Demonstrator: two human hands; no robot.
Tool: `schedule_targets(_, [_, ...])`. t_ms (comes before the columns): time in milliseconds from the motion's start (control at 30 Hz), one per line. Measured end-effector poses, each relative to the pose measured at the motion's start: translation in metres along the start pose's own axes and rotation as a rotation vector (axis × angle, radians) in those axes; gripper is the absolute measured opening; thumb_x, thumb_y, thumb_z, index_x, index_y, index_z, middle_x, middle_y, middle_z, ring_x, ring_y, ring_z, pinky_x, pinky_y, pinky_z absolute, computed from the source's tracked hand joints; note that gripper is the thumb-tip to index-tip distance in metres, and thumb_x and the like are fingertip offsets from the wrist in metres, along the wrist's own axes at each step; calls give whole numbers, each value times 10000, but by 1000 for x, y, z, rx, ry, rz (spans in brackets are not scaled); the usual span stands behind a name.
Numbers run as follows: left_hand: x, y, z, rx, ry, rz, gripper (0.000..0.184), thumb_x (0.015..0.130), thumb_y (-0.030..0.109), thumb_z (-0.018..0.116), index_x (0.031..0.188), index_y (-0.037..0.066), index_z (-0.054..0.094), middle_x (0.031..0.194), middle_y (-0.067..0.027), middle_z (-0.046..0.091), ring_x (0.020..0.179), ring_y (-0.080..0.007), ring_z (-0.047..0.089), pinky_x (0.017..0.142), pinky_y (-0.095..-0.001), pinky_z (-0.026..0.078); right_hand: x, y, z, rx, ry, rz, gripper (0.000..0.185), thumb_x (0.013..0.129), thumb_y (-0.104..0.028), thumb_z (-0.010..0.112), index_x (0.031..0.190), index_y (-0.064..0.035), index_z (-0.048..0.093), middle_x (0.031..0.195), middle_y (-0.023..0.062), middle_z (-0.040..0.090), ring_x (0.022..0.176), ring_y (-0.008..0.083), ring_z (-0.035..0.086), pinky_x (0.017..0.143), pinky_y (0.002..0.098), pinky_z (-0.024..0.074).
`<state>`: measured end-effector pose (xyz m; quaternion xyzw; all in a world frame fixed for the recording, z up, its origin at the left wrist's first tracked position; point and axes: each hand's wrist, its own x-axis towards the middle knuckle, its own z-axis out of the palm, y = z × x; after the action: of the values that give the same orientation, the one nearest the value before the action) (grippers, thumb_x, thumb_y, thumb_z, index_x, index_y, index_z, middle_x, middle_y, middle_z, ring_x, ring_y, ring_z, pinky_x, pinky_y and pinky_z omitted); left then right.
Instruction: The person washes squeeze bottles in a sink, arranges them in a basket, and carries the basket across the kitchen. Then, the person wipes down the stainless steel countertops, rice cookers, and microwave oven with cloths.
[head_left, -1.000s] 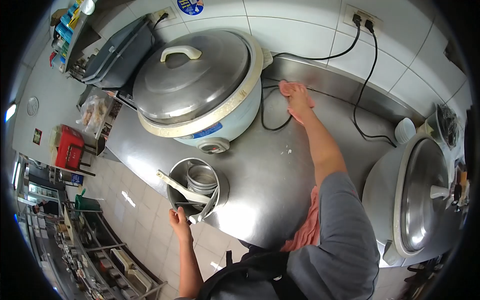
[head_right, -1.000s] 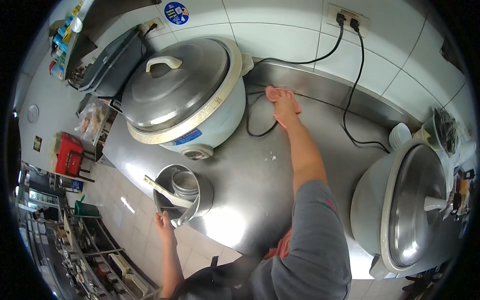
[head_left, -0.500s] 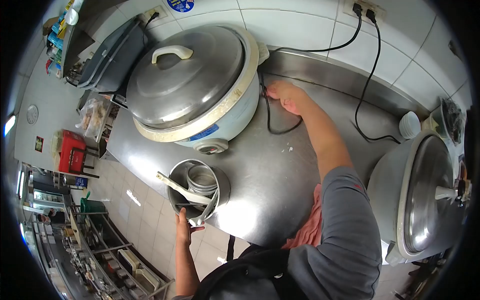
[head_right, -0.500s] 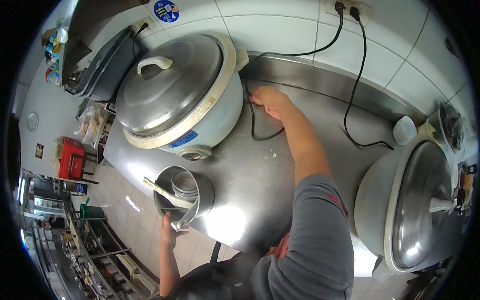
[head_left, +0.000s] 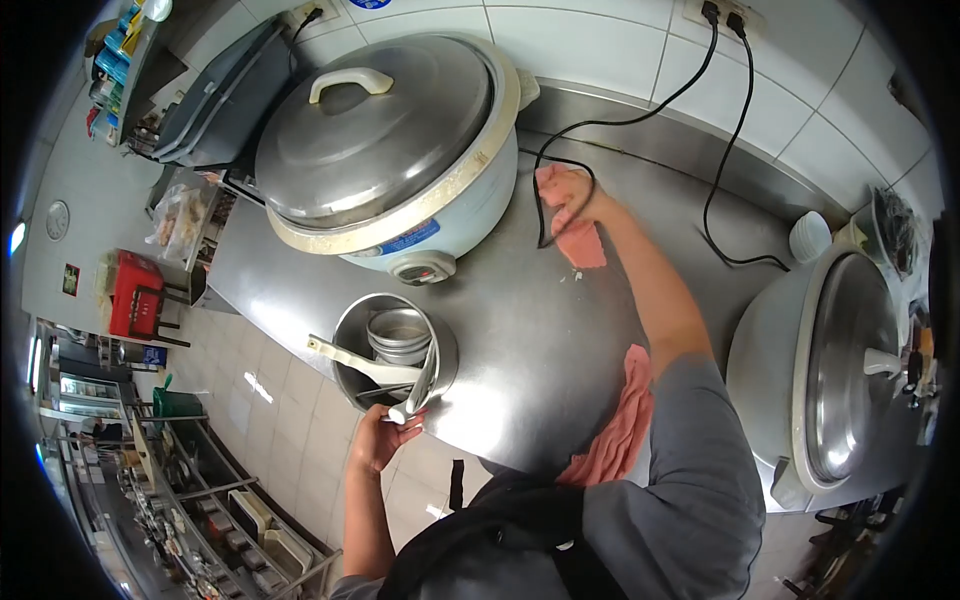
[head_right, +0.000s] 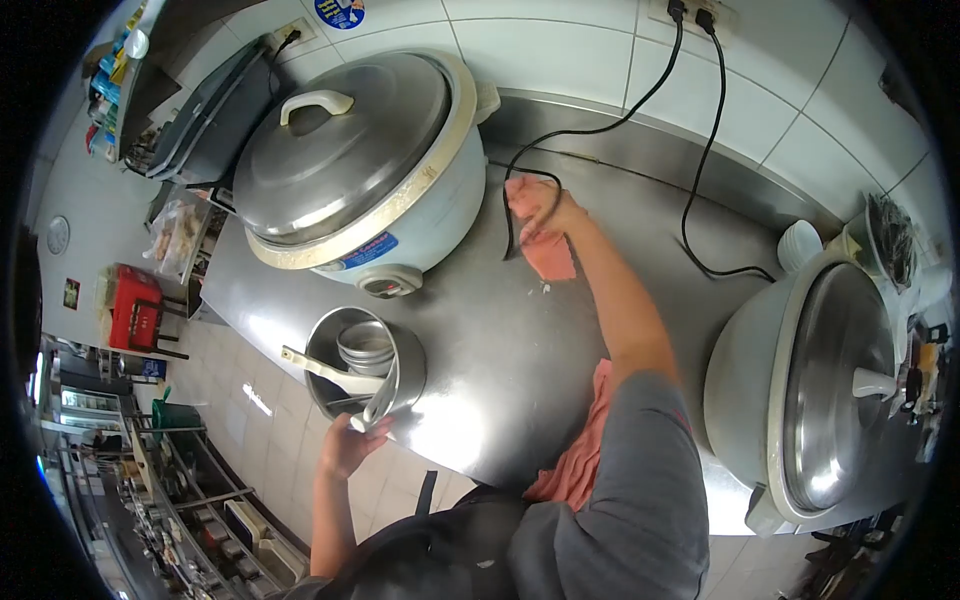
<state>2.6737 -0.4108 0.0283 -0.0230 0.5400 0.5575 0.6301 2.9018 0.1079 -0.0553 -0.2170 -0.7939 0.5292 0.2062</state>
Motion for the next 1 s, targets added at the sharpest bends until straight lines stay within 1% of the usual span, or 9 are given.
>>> schedule_targets(100, [-5,3,33,-130,-14,44,499,934,165,376,1309,-161,325,1205,-304,533,1083,-373,591,841,-338,567,0,-7,33,-764,-6,-355,464,576,-64,682,1036,-109,643,1254,19,568,1294,248,397,1047,377,368])
schedule_targets(300, [-23,-11,10,-249,-15,64,491,839,27,360,1275,-197,329,1284,-309,468,1163,-434,524,826,-300,589,-83,-41,97,-408,-211,131,390,657,-18,595,1032,-97,666,1222,41,585,1244,254,445,1043,355,363])
schedule_targets(400, [-28,-36,-36,-232,97,74,536,810,34,368,1291,-195,305,1301,-311,454,1173,-450,513,823,-304,590,-123,-56,102,-5,-479,28,379,719,-17,544,1073,-73,667,1200,61,596,1190,238,487,1030,349,363])
schedule_targets(567, [-81,-42,-68,-295,105,133,599,757,15,471,1297,-185,306,1278,-313,486,1138,-472,531,886,-349,567,-176,-144,31,377,132,243,409,753,17,446,1108,-25,645,1023,50,647,979,170,588,893,291,447])
schedule_targets(667, [-118,-44,-91,-211,177,203,178,824,72,476,901,-84,518,969,-185,636,862,-277,657,785,-346,557,-197,-143,-38,232,195,325,397,771,-36,466,1132,-38,631,1009,52,646,976,170,583,869,320,456])
schedule_targets(767, [-146,-57,-119,-241,272,241,159,806,55,476,895,-72,513,933,-182,637,824,-278,661,746,-352,566,-215,-152,-53,332,116,661,370,815,-88,491,1157,-87,632,1117,58,607,1047,219,546,906,344,432])
schedule_targets(833, [-159,-70,-145,-263,310,233,213,787,43,486,957,-81,519,958,-176,639,851,-282,658,739,-365,576,-223,-68,-26,82,270,586,367,825,-102,503,1166,-121,636,1198,58,578,1110,250,516,947,348,413])
schedule_targets(933, [-157,-110,-200,-264,382,211,281,786,41,487,1037,-77,528,985,-164,642,870,-282,653,745,-381,582,-228,6,35,-952,741,169,373,831,-114,528,1179,-181,645,1338,51,519,1217,300,458,1018,354,379])
schedule_targets(1000, [-150,-138,-233,-197,395,112,327,787,33,479,1098,-46,540,1036,-144,641,904,-278,647,773,-390,577,-222,-6,70,-906,650,213,408,813,-94,542,1193,-203,640,1363,47,505,1237,301,449,1035,368,370])
